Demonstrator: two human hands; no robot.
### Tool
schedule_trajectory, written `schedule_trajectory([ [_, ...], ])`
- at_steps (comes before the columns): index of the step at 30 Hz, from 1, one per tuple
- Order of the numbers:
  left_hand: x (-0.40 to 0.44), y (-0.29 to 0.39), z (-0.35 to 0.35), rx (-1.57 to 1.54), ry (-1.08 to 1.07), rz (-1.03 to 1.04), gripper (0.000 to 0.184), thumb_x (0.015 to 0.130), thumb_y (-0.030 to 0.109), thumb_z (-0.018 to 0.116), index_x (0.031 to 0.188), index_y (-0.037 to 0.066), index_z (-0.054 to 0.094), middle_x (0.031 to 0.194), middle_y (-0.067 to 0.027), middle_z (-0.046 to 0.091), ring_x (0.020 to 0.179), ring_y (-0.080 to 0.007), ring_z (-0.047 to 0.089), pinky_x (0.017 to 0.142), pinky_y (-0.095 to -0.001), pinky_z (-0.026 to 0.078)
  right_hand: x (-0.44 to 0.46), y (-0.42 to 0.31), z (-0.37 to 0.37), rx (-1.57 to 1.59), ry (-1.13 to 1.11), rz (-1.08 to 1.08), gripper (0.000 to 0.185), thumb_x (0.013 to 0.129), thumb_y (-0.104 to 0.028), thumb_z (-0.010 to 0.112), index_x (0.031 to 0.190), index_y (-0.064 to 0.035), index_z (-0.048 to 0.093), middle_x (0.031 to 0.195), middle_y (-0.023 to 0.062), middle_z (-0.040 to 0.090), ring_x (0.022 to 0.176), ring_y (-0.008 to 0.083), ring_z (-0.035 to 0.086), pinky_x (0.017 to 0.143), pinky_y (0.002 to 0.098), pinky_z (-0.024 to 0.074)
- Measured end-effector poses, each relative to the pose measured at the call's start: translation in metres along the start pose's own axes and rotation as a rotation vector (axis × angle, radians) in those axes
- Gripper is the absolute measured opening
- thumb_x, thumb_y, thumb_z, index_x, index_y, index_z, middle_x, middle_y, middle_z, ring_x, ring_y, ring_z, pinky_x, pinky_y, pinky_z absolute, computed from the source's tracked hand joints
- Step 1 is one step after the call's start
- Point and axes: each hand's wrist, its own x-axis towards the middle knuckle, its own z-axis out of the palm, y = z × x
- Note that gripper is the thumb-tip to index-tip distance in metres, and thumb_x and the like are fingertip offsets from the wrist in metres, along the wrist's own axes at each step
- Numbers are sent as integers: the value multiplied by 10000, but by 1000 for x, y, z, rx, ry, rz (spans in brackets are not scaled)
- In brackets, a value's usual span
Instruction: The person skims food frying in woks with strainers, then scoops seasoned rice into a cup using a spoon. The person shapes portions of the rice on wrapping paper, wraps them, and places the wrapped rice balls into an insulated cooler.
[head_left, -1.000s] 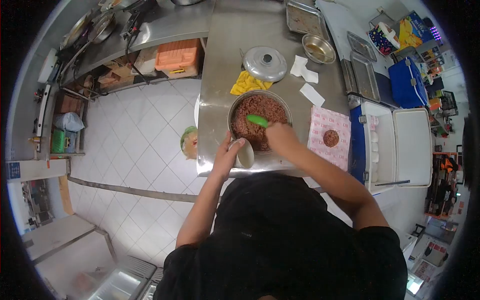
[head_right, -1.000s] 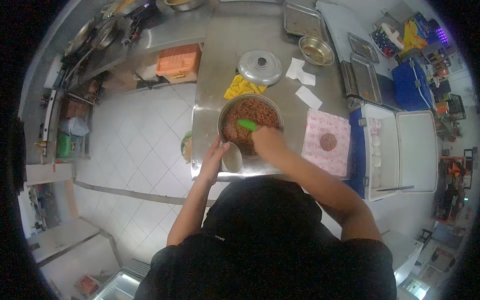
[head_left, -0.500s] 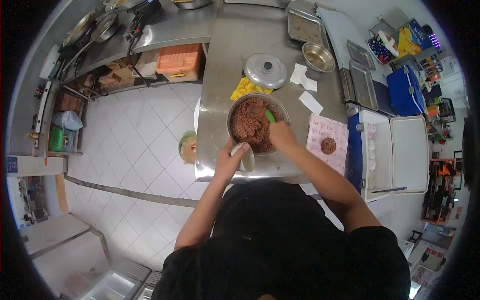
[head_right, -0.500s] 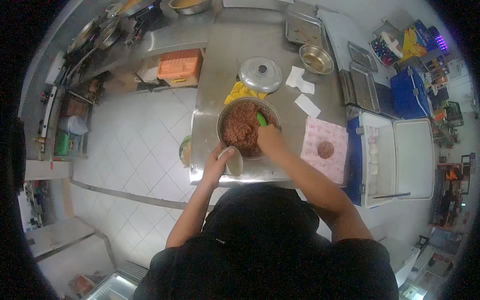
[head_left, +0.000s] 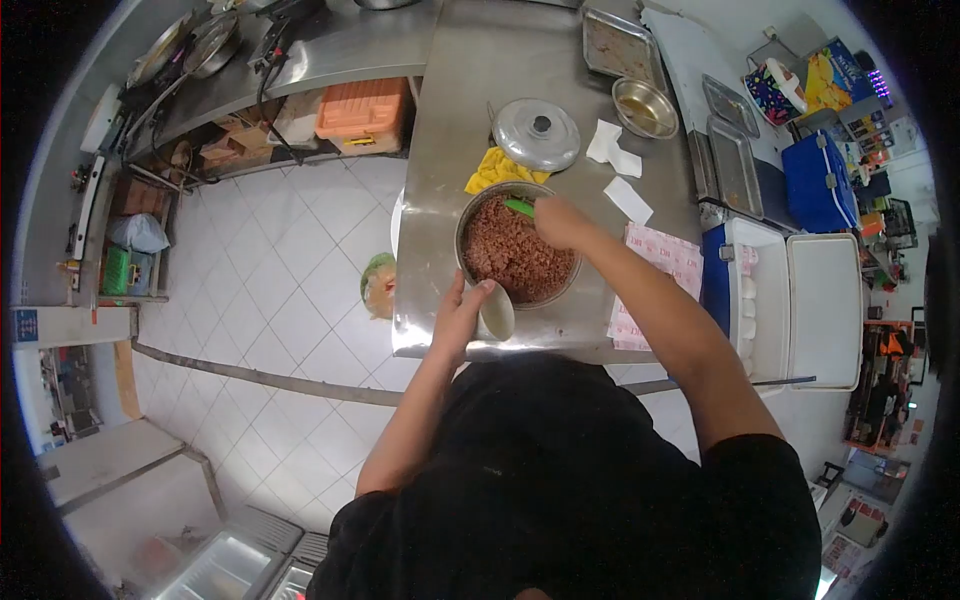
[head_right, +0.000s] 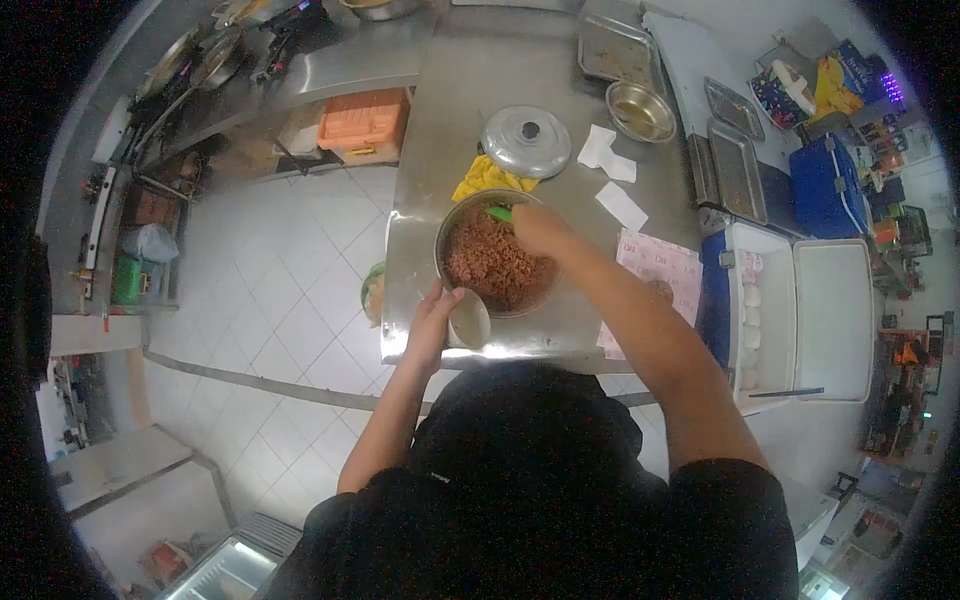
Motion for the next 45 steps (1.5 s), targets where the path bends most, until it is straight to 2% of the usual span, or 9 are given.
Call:
schedule_trajectory([
  [4,11,16,-14,-104,-83,-57,873,925,467,695,1491,-132,407,1569,-264,425,1417,-302,461,1167,-351,333,-22,-18,12,-8,-11,-43,215,898,-69,561,903,72,722,994,291,714,871,430,733,745,531,597],
  [6,18,11,-22,-151,-99,-76,799,935,473,679,1436,-121,496,1574,-256,422,1412,-299,463,1161,-346,337,-76,-79,-9,-49,-82,13,244,912,-65,544,1035,44,724,988,274,728,872,413,744,777,519,601],
  [8,31,-6,-29,-162,-67,-69,734,943,478,664,1379,-105,568,1582,-251,414,1412,-294,460,1159,-343,334,-87,-89,52,-111,9,2,228,904,-64,558,994,52,731,953,280,724,849,409,747,748,516,607],
  [15,20,-4,-39,-199,-87,-133,776,965,477,635,1443,-120,498,1666,-231,274,1513,-315,316,1218,-394,263,-115,-90,-24,-88,-10,93,207,873,-58,579,881,75,737,898,280,721,851,394,753,723,498,615],
  [18,18,-9,-36,-216,-107,-78,781,970,474,631,1450,-125,484,1678,-238,235,1530,-315,289,1227,-394,250,-133,-88,32,-232,44,-39,195,865,-57,582,868,56,740,856,250,728,819,379,754,725,496,614],
  [22,21,-10,-39,-160,-116,-79,800,970,472,633,1461,-136,459,1679,-242,230,1535,-313,282,1230,-395,237,-122,-73,6,-148,-68,-12,196,877,-51,571,868,33,747,840,241,727,811,371,752,715,479,612],
  [25,17,-8,-37,-137,-150,-59,837,968,467,635,1497,-138,400,1664,-250,263,1528,-313,298,1231,-391,231,-136,-73,-32,-65,9,203,212,896,-43,548,869,27,747,870,238,730,808,379,748,715,488,607],
  [36,10,1,-25,-81,-104,-35,911,953,479,651,1540,-135,322,1580,-246,420,1475,-297,383,1219,-377,245,-144,-92,38,61,-2,106,225,900,-60,552,876,52,745,903,244,730,799,425,736,739,539,592],
  [45,18,2,-33,78,10,8,622,1010,464,605,1283,-92,661,1437,-243,578,1372,-303,504,1152,-370,345,-141,-43,-20,-47,-2,188,254,906,-183,595,856,11,752,847,262,721,803,463,716,754,565,572],
])
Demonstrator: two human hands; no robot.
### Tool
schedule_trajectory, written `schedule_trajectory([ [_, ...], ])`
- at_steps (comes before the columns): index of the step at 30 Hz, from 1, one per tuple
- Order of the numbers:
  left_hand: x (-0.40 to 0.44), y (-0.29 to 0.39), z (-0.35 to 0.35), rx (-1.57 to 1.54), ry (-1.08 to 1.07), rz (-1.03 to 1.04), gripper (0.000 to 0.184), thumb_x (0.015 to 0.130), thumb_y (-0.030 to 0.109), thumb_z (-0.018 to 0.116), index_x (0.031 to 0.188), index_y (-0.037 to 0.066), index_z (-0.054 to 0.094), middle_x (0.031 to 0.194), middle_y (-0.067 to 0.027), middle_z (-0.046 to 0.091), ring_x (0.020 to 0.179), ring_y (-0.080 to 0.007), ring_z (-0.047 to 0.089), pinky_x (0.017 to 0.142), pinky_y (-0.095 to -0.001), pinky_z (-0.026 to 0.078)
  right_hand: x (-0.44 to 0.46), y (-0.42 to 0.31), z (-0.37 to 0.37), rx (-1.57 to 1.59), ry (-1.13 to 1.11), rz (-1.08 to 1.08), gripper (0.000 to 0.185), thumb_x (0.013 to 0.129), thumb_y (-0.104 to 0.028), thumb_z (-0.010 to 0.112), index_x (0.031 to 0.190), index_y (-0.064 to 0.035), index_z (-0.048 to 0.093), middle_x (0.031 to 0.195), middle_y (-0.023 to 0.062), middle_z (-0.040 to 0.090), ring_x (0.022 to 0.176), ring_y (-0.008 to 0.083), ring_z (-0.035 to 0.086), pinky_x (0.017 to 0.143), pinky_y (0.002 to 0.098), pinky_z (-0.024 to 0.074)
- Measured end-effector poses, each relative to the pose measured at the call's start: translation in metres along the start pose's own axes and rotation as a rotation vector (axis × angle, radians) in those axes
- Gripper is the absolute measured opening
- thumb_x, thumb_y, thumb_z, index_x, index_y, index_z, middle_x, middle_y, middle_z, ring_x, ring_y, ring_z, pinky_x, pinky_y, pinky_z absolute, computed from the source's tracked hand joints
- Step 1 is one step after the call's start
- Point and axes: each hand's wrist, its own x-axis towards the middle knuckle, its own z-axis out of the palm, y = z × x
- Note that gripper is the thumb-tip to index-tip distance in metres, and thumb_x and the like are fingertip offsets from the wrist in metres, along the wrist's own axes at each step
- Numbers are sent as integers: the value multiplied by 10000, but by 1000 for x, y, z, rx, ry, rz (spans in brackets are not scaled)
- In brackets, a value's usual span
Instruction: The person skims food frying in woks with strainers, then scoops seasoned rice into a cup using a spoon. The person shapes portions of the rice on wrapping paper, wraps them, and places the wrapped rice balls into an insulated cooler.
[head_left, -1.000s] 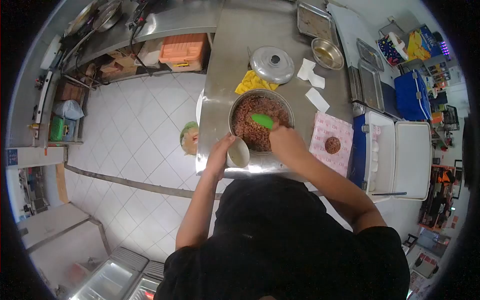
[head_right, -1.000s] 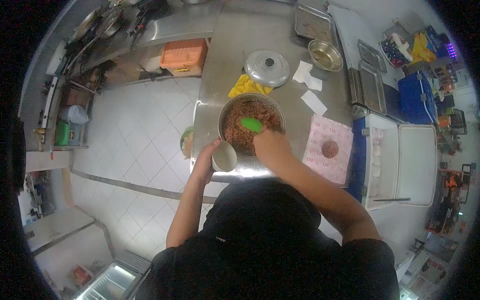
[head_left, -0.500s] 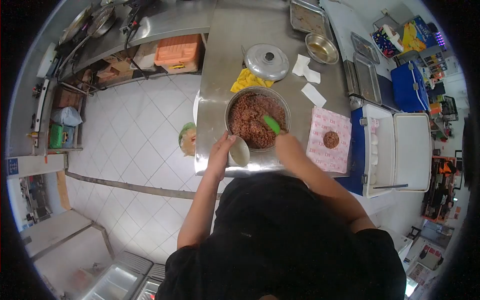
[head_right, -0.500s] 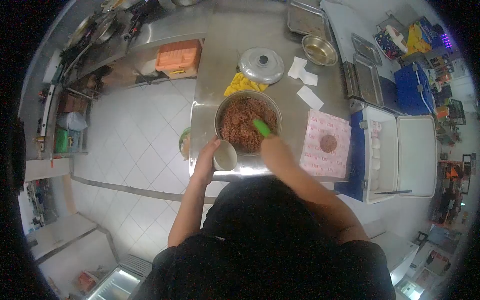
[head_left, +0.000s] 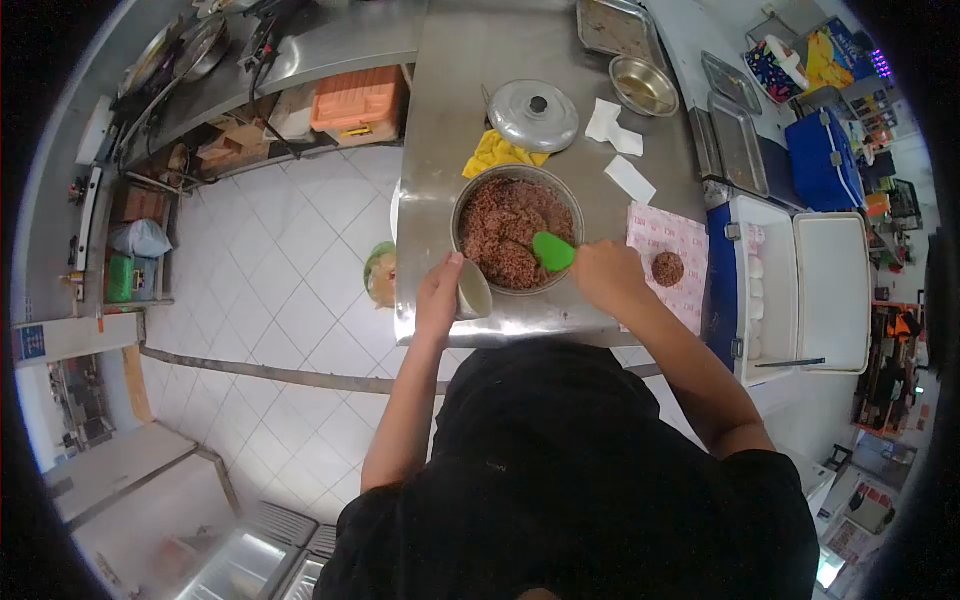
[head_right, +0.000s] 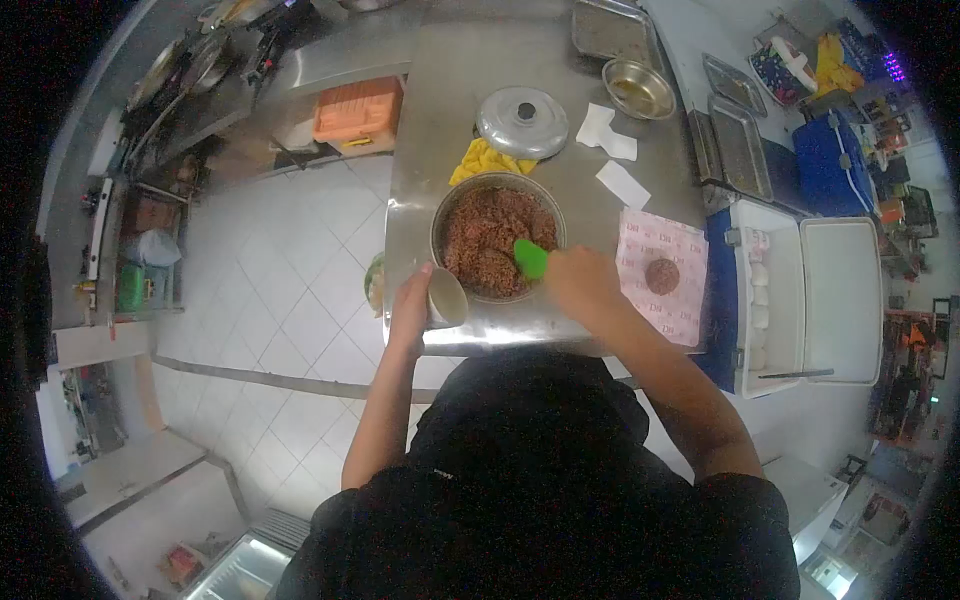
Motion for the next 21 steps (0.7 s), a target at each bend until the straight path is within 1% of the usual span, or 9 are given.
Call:
schedule_trajectory([
  [1,1,1,2,24,30,17,610,1006,465,609,1245,-92,679,1426,-245,585,1373,-306,504,1147,-371,350,-4,-1,1,27,4,19,268,917,-198,595,827,4,747,827,265,714,780,475,705,740,575,564],
  [4,6,1,8,101,72,69,587,998,460,618,1168,-93,713,1396,-254,603,1370,-312,510,1133,-367,364,21,-8,38,151,-90,8,267,892,-175,590,926,32,756,853,272,726,864,462,727,792,535,585],
  [6,9,-2,5,159,49,90,580,993,451,623,1165,-96,711,1378,-262,612,1361,-310,520,1124,-355,376,36,-6,63,246,-18,-54,279,894,-190,586,912,33,752,860,273,720,875,460,720,807,536,576],
  [9,6,10,3,170,39,57,546,988,424,623,1111,-100,712,1331,-255,631,1241,-297,597,1054,-355,427,64,14,93,436,-2,-180,287,887,-213,585,882,24,748,873,268,710,877,453,707,829,530,559],
  [12,4,17,1,114,66,58,496,994,389,610,1108,-87,694,1222,-223,681,1085,-260,646,954,-367,469,68,32,88,527,7,-239,291,878,-235,588,842,8,744,871,253,703,852,445,694,830,527,545],
  [15,-6,26,19,111,268,293,431,1008,354,582,1126,-50,677,1075,-195,718,971,-246,658,871,-390,483,63,43,75,516,58,-237,303,878,-256,589,817,2,736,859,241,700,831,444,683,807,527,542],
  [18,5,35,26,349,243,298,400,1034,341,547,1195,-9,658,998,-190,724,979,-252,670,863,-380,501,56,51,48,523,62,-179,308,883,-269,593,817,-3,731,866,230,704,837,435,679,795,527,540],
  [19,10,38,32,324,213,305,397,1039,342,542,1196,-5,656,994,-190,723,986,-259,674,864,-377,504,51,51,31,530,53,-152,308,884,-273,595,819,-5,730,872,225,705,842,429,680,794,527,539],
  [21,22,45,45,276,150,320,390,1050,343,531,1199,3,652,986,-190,720,1002,-272,680,868,-369,511,40,43,-1,365,202,-181,259,878,-251,608,816,-42,747,806,190,711,775,385,696,738,498,542],
])
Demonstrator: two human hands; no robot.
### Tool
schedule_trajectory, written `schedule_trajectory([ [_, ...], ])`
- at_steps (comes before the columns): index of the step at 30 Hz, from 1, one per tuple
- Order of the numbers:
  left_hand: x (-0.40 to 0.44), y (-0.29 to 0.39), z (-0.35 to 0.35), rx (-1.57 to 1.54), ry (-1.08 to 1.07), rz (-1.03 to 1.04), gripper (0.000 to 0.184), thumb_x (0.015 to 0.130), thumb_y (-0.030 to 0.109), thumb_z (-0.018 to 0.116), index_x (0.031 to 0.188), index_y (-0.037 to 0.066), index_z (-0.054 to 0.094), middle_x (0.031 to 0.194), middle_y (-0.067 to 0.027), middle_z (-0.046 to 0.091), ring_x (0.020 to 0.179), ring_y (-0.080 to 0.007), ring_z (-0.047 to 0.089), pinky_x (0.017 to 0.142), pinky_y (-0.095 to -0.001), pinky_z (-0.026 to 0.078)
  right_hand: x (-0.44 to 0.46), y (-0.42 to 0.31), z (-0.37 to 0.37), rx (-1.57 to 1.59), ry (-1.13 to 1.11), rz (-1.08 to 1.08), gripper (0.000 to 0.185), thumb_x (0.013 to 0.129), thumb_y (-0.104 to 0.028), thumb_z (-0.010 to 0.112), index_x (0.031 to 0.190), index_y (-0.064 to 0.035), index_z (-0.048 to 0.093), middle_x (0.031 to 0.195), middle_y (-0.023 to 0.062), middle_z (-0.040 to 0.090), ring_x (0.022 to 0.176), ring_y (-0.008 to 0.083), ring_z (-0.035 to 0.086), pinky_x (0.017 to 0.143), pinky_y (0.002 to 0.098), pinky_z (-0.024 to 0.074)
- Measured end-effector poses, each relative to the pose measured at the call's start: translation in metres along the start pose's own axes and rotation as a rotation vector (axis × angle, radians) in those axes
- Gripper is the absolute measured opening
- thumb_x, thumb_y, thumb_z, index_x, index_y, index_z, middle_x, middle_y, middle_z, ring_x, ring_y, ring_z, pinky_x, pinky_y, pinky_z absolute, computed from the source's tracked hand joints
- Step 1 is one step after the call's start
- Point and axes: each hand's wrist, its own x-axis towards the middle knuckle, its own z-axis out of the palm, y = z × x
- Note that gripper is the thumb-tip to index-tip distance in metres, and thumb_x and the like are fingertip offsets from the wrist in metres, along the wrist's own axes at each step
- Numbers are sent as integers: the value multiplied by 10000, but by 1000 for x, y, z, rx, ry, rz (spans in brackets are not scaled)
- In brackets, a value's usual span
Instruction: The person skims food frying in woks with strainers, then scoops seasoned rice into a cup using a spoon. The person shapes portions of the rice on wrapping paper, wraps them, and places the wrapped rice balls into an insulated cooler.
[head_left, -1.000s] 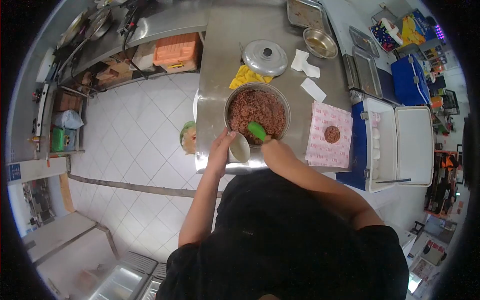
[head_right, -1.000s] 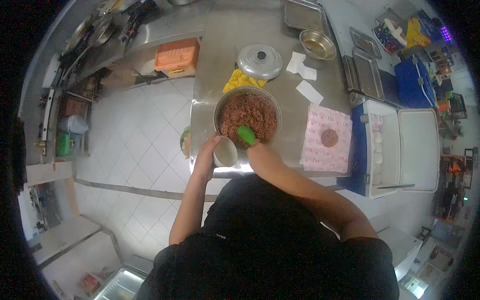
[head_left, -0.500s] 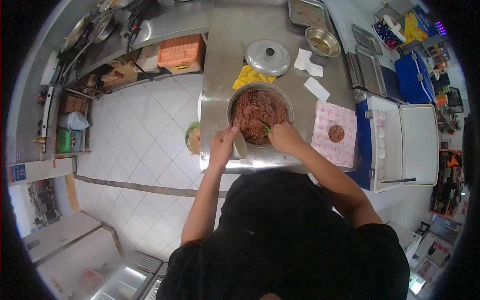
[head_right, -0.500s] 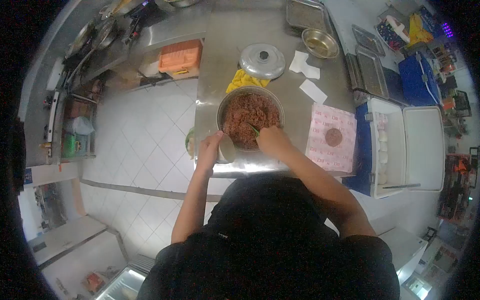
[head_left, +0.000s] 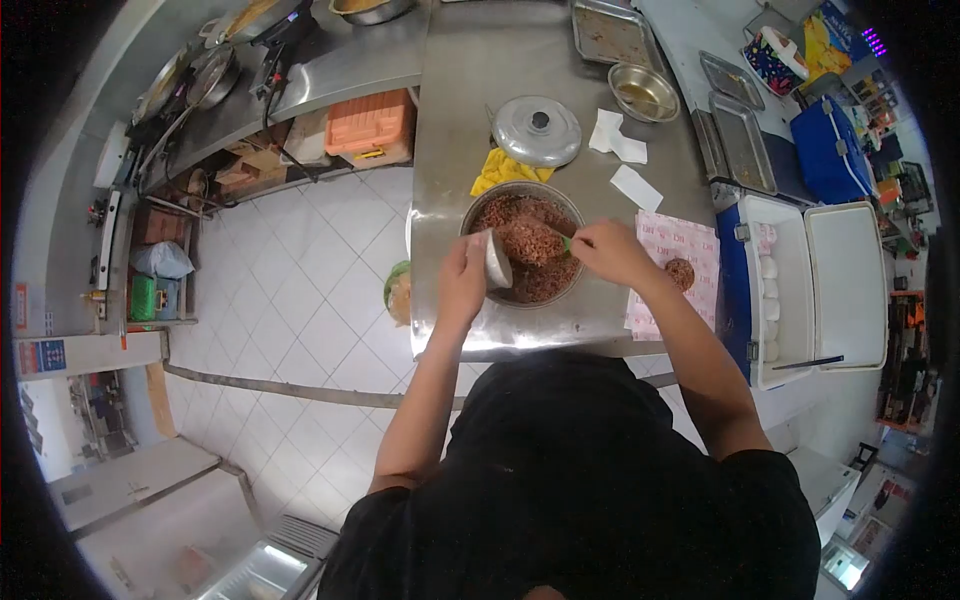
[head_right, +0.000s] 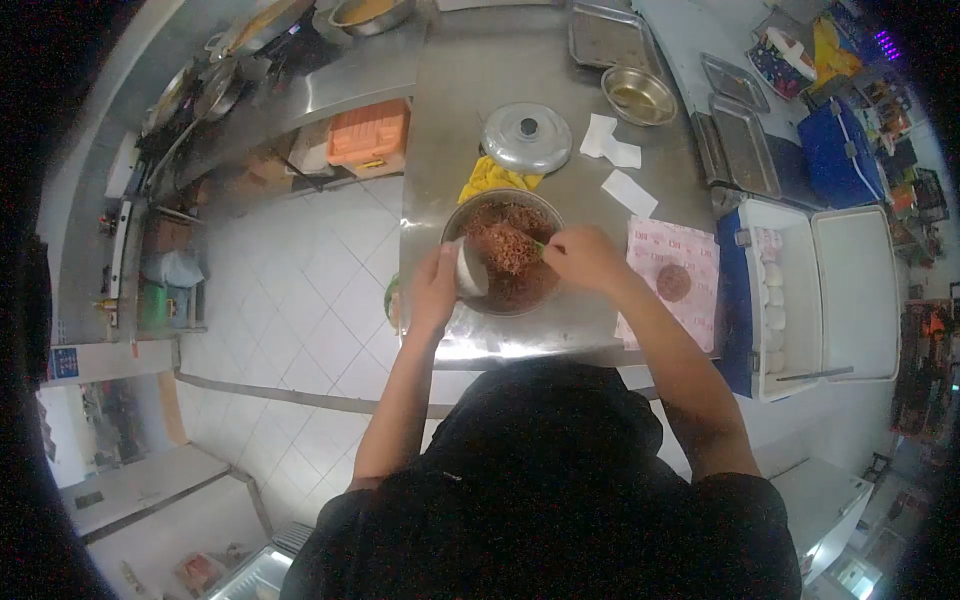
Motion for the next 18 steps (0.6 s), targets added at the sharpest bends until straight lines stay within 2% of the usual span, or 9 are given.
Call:
schedule_trajectory([
  [1,7,7,2,131,-88,-80,426,1068,382,476,1293,49,617,1131,-150,720,1046,-280,684,917,-397,539,-1,-12,-13,-86,63,-32,236,875,-240,615,814,-60,756,773,172,713,741,363,705,710,483,544],
  [4,10,44,22,-582,-254,-434,468,1079,389,443,1394,54,532,1240,-137,650,1073,-278,668,896,-404,599,-5,-65,-39,-325,34,14,220,889,-236,615,828,-65,738,781,178,710,757,377,707,711,507,554],
  [7,32,17,23,-987,-537,-433,498,1073,357,367,1438,34,468,1369,-185,586,1182,-356,647,963,-508,602,-10,-79,-28,-405,197,-119,201,894,-219,622,824,-55,715,809,182,710,755,389,702,707,535,557],
  [10,38,-2,20,-1124,-503,-434,507,1057,333,321,1411,10,487,1406,-204,563,1230,-352,625,962,-502,596,-12,-77,-26,-344,305,-82,229,938,-217,607,836,-39,709,834,182,712,754,367,709,689,531,549],
  [13,37,-10,18,-1122,-410,-403,498,1064,385,390,1396,32,506,1375,-159,599,1223,-320,634,969,-519,582,-22,-63,-21,-161,365,87,284,991,-219,575,811,-31,688,822,192,706,751,345,710,663,512,530],
  [16,32,-5,25,-1125,-305,-312,447,1075,378,389,1368,65,517,1354,-135,607,1209,-298,630,968,-491,575,-28,-43,19,598,93,341,278,1012,-190,526,896,-12,707,825,218,704,780,399,713,713,486,565],
  [18,30,-4,33,-1056,-275,-283,399,1084,376,386,1334,95,516,1325,-116,612,1190,-273,629,953,-469,573,-23,-44,42,455,85,217,326,1041,-217,498,904,-2,702,848,239,709,776,418,708,720,501,563],
])
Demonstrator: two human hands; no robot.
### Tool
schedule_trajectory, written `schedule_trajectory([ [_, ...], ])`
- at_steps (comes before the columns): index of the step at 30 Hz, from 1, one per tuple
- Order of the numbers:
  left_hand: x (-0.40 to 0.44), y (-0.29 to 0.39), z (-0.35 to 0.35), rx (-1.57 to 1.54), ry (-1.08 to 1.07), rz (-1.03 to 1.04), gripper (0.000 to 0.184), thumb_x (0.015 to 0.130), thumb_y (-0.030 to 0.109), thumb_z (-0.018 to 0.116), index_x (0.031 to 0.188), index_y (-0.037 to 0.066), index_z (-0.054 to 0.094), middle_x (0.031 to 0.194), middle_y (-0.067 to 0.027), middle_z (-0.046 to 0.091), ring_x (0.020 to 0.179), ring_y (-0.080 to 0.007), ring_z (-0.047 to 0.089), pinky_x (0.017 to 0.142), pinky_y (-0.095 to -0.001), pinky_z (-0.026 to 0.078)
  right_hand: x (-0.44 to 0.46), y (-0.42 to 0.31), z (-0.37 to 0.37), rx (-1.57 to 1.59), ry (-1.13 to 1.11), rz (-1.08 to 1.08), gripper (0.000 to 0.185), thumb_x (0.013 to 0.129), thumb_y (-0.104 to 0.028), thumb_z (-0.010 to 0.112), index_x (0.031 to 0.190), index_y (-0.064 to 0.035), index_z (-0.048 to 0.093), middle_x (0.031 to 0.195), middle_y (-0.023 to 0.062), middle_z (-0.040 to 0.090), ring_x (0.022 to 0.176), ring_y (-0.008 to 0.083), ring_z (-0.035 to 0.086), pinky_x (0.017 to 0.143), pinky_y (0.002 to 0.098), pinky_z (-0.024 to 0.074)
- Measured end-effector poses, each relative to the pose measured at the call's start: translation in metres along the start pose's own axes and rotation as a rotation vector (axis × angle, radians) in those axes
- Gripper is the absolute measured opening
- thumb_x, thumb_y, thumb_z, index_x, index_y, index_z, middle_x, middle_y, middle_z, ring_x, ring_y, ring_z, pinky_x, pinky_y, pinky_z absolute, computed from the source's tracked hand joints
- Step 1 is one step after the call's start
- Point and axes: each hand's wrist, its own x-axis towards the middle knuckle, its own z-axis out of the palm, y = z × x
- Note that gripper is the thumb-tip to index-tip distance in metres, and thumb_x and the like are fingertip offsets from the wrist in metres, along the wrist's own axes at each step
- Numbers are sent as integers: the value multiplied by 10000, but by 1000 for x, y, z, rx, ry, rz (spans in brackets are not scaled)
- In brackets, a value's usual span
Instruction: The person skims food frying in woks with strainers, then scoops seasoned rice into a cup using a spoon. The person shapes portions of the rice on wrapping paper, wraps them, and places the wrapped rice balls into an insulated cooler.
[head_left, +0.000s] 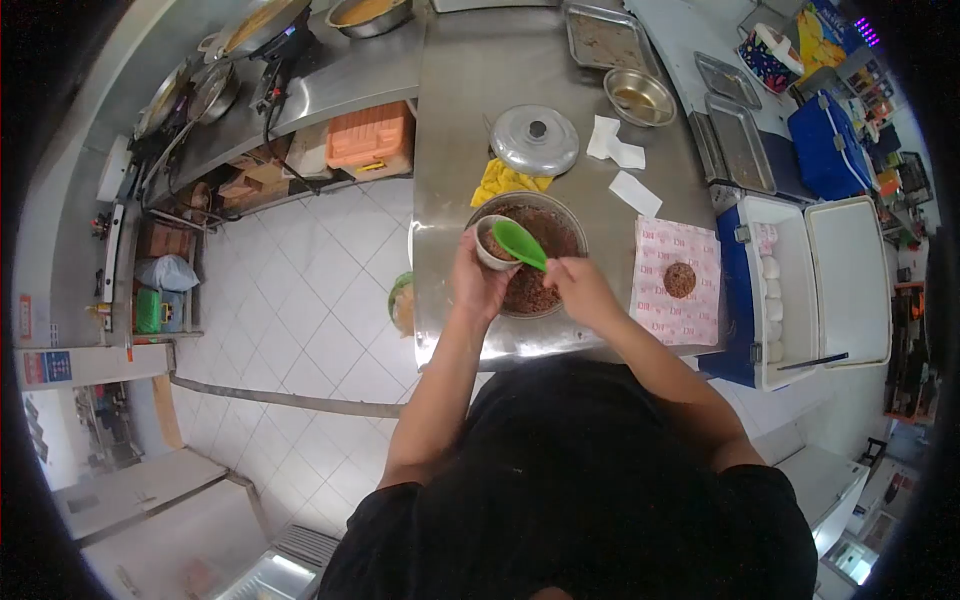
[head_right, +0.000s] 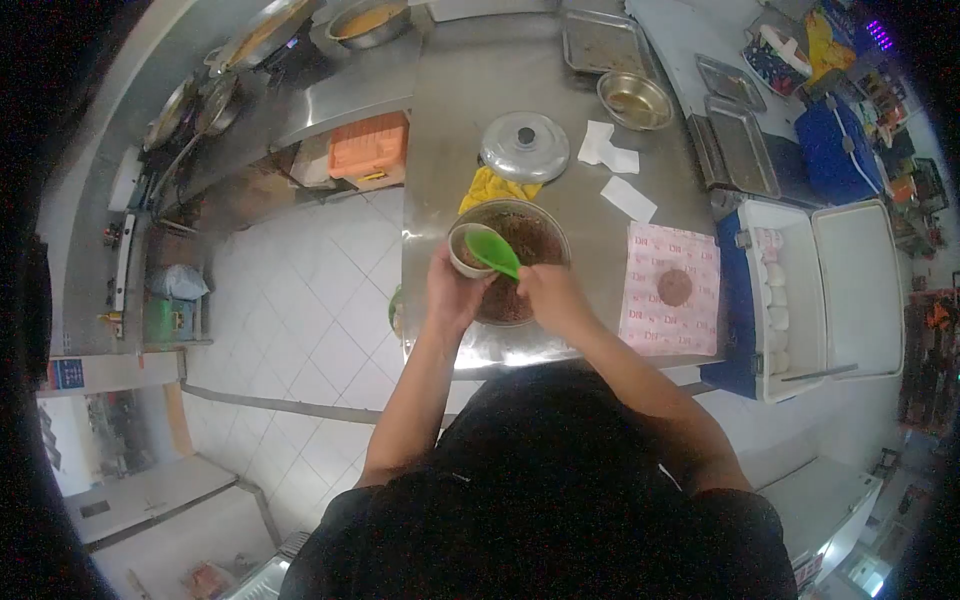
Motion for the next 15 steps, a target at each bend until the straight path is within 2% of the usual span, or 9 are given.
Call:
schedule_trajectory([
  [4,-10,-3,6,143,64,-10,331,1094,384,382,1277,136,501,1272,-89,618,1156,-234,633,911,-438,578,0,-8,10,-364,10,-240,351,1058,-239,479,930,2,699,852,238,713,783,422,707,733,509,559],
  [7,-13,-1,4,175,18,-11,331,1099,384,374,1281,133,490,1266,-87,619,1154,-230,634,868,-429,587,-6,-24,3,-541,-51,-84,299,1042,-217,504,953,-5,694,824,221,703,794,423,707,735,518,556],
  [10,-16,-3,-8,173,24,-25,394,1097,383,345,1362,139,504,1344,-95,597,1230,-266,597,986,-501,538,5,5,-14,-520,-41,-260,278,1040,-251,552,916,-14,628,759,233,662,747,465,657,676,581,487],
  [13,-25,5,-6,116,4,-44,392,1095,366,338,1356,129,510,1351,-100,594,1216,-265,612,978,-480,552,-2,-2,-26,-416,70,-389,278,1033,-255,563,900,-16,616,744,225,660,730,462,657,676,574,505],
  [15,-24,1,-7,126,-16,-37,406,1091,367,340,1358,119,518,1368,-103,590,1206,-267,623,974,-471,557,5,5,-9,-435,97,-309,294,1031,-248,562,860,-15,615,766,212,674,739,450,665,670,559,512],
])
